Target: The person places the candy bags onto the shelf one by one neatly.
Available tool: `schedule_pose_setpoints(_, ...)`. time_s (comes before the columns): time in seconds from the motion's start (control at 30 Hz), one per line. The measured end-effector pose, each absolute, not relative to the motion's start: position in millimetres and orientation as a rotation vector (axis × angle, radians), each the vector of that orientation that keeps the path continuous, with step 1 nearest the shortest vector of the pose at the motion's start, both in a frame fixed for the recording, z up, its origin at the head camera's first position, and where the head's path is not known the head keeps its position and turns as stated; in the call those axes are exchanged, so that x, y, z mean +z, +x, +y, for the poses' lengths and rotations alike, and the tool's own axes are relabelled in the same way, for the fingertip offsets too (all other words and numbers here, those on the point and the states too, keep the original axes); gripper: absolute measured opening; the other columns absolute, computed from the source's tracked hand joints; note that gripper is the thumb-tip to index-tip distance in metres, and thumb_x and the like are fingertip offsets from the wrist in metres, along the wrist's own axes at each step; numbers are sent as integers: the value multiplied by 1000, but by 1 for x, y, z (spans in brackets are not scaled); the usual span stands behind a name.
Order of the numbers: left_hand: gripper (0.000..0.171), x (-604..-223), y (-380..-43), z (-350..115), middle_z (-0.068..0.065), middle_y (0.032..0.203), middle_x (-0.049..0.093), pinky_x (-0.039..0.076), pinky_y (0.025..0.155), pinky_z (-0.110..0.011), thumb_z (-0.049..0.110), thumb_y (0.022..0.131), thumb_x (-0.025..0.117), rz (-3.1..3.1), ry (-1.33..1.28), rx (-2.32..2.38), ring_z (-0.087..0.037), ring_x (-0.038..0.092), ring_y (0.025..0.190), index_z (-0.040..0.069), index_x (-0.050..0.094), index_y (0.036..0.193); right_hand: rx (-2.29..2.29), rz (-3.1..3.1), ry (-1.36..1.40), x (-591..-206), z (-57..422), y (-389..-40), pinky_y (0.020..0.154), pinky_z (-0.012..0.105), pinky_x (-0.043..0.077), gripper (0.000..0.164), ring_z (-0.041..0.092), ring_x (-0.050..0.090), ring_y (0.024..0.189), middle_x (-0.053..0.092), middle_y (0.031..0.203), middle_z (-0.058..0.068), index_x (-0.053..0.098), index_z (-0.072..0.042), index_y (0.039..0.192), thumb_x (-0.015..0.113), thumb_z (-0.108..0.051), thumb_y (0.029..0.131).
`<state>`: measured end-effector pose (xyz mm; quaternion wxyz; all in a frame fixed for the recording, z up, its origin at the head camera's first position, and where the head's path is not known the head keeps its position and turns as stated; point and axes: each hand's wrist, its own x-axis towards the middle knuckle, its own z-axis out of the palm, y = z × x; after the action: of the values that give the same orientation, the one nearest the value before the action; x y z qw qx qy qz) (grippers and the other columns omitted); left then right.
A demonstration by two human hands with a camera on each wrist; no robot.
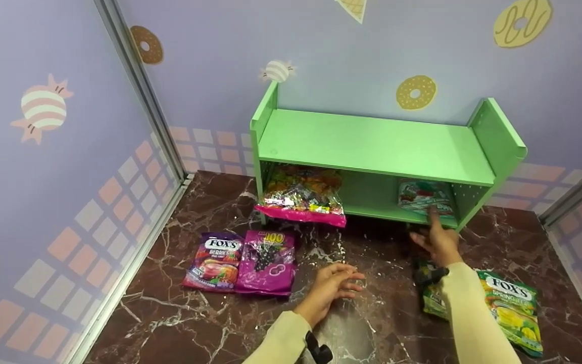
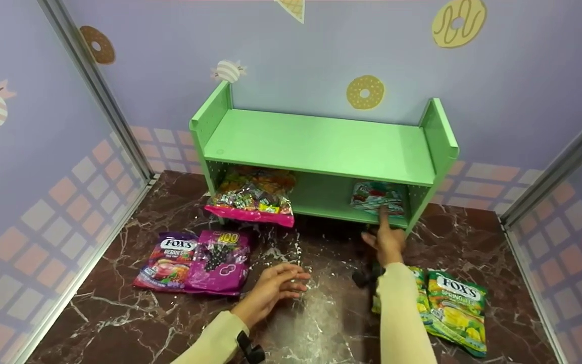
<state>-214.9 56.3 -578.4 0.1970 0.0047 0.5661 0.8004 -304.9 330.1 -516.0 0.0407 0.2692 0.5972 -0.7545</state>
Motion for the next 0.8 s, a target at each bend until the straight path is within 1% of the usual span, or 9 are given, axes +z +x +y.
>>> schedule_pose_setpoints(0.1,30,-578,-215,59,-18,106,72,61,75,-36,17,96,56,1627,27,2211,-19,73,79,-6,56,114,-2016,2179,718,-522,335,-293,76,31,61,100,15,73,69,60,123,31,6,7,151,46,-62,91)
schedule_pose_setpoints(0.2,26,-576,-216,62,-21,106,72,61,70,-34,17,97,56,1720,37,2169,-19,72,75,-5,58,111,-1679,2474,650,-527,337,-281,77,37,61,89,18,73,75,70,100,18,37,9,140,48,-64,90)
schedule_pose_setpoints(0.27,22,-575,-219,65,-22,105,72,61,66,-35,15,97,56,1832,75,2119,-21,72,73,-4,59,107,-1446,2639,580,-529,339,-273,73,40,60,78,19,70,77,69,94,12,51,5,130,49,-63,91)
schedule_pose_setpoints(0.33,15,-575,-222,68,-21,101,72,60,65,-33,12,95,56,2034,168,2010,-23,72,74,0,61,103,-1212,2783,516,-531,341,-263,70,41,56,67,22,66,78,68,102,17,59,1,119,50,-59,92)
schedule_pose_setpoints(0.4,12,-574,-226,71,-15,97,74,59,67,-30,12,93,58,2306,293,1820,-21,71,77,4,63,99,-1069,2851,462,-534,345,-254,69,43,53,58,27,64,78,67,102,20,61,1,113,53,-54,94)
schedule_pose_setpoints(0.47,11,-571,-229,74,-7,94,74,57,69,-28,14,91,60,2592,423,1551,-18,70,80,9,65,99,-954,2886,413,-538,350,-247,75,50,52,59,37,64,83,63,111,28,58,4,118,56,-49,94)
schedule_pose_setpoints(0.63,22,-565,-235,85,2,87,70,51,59,-27,27,91,62,3015,674,821,-15,66,73,16,62,110,-775,2848,404,-549,361,-229,99,67,38,90,57,39,124,31,140,44,27,16,143,60,-50,91)
schedule_pose_setpoints(0.7,26,-563,-238,91,1,88,69,50,56,-28,30,91,61,3093,768,568,-17,65,72,15,60,112,-742,2838,434,-553,363,-223,98,69,37,94,61,33,125,27,141,45,23,15,144,61,-51,89)
schedule_pose_setpoints(0.8,27,-563,-241,103,-1,93,69,52,58,-29,30,90,60,3146,867,302,-18,65,75,14,58,112,-720,2856,454,-558,366,-216,91,69,41,93,62,39,118,31,138,45,27,14,142,61,-53,88)
